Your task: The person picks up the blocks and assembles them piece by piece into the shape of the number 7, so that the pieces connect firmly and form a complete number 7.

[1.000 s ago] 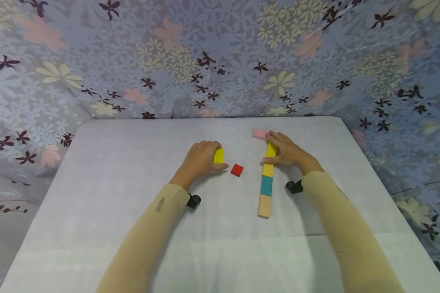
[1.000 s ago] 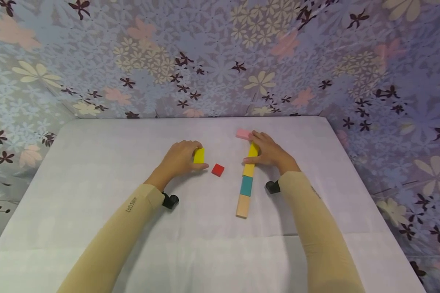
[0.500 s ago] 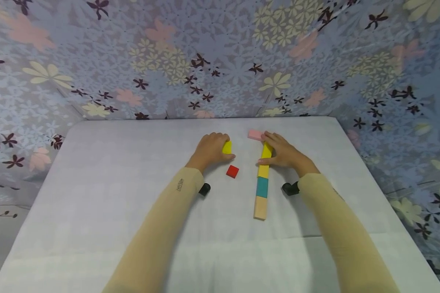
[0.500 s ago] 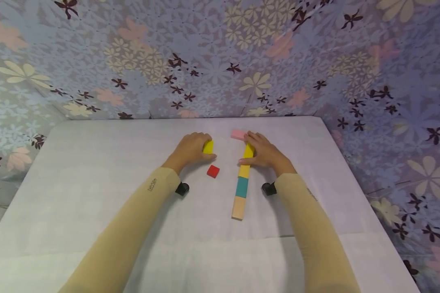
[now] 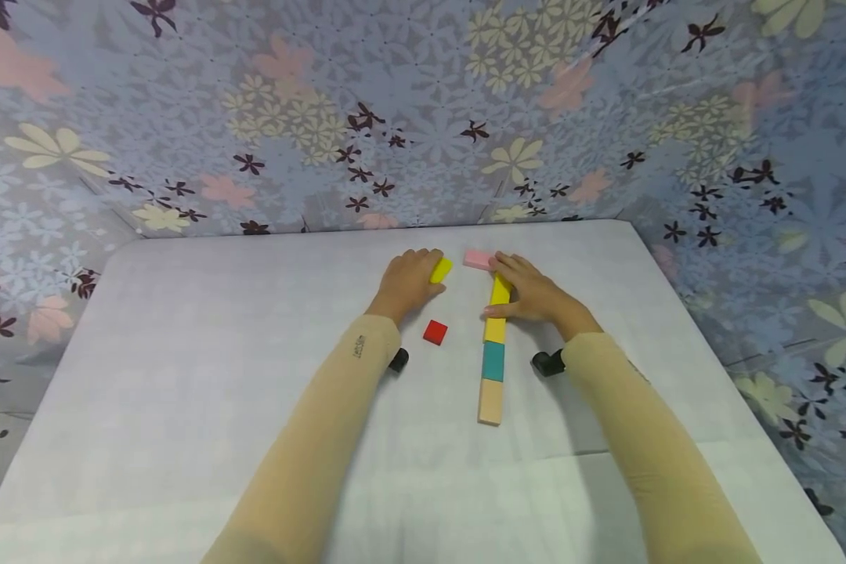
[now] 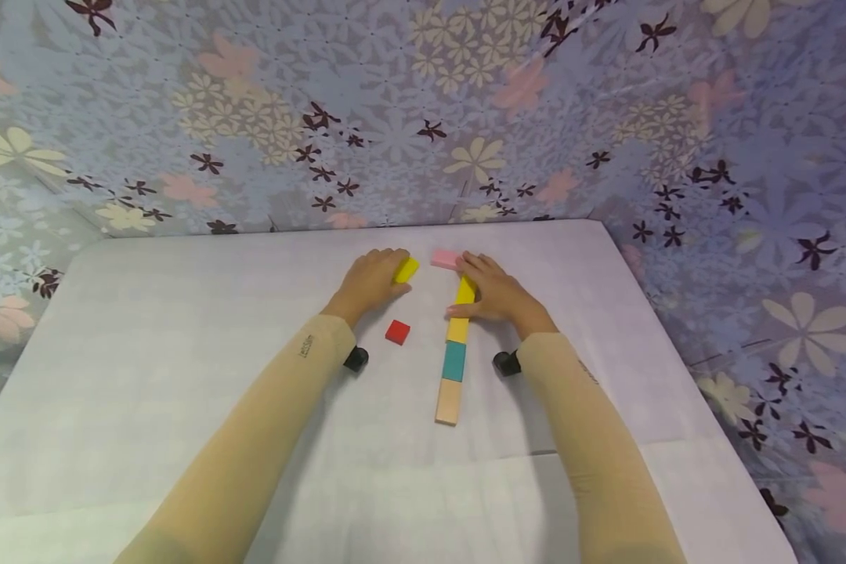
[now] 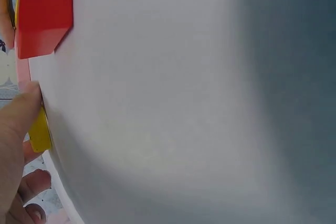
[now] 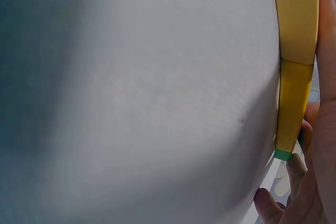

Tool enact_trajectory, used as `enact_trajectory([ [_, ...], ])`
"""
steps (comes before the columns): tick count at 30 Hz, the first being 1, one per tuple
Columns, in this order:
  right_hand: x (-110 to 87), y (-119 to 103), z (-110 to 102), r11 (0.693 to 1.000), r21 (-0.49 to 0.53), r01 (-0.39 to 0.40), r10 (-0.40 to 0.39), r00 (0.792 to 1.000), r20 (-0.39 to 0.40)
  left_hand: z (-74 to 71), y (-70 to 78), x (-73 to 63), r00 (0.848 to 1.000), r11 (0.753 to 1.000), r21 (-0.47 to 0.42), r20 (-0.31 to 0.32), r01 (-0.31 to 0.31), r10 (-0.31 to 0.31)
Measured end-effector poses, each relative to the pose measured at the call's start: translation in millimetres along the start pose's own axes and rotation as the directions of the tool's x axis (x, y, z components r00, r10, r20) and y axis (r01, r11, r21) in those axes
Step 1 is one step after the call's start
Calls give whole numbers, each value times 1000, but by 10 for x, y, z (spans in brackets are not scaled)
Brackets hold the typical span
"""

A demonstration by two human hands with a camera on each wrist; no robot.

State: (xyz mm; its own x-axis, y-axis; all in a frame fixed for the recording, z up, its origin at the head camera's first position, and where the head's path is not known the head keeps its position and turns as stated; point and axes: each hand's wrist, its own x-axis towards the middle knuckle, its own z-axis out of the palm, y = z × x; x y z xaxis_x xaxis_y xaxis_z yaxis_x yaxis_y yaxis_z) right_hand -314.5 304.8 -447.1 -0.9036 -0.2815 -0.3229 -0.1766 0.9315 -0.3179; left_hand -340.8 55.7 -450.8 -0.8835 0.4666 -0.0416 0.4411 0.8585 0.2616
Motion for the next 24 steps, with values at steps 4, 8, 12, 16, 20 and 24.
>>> enact_trajectory([
  [4, 4, -27, 8, 1000, 0, -11, 11, 1000, 0, -3, 3, 29, 1000, 1000, 1, -30, 9, -9],
  [8, 3, -41, 12, 1000, -13, -13, 13, 1000, 6, -29, 26, 31, 998, 1000, 14, -55, 9, -8],
  [12, 8, -41, 9, 1000, -23, -15, 15, 1000, 8, -41, 46, 43, 998, 1000, 17, -63, 24, -23],
  [16, 22, -20, 10, 999, -26, -21, 21, 1000, 5, -51, 67, 59, 998, 999, 33, -58, 26, -24],
  [20, 22, -8, 9, 999, -30, -25, 25, 1000, 6, -65, 97, 59, 999, 995, 95, -39, 4, 0],
  [24, 36, 7, 9, 999, -25, -31, 31, 1000, 4, -64, 136, 52, 1000, 987, 163, 10, -14, 12],
])
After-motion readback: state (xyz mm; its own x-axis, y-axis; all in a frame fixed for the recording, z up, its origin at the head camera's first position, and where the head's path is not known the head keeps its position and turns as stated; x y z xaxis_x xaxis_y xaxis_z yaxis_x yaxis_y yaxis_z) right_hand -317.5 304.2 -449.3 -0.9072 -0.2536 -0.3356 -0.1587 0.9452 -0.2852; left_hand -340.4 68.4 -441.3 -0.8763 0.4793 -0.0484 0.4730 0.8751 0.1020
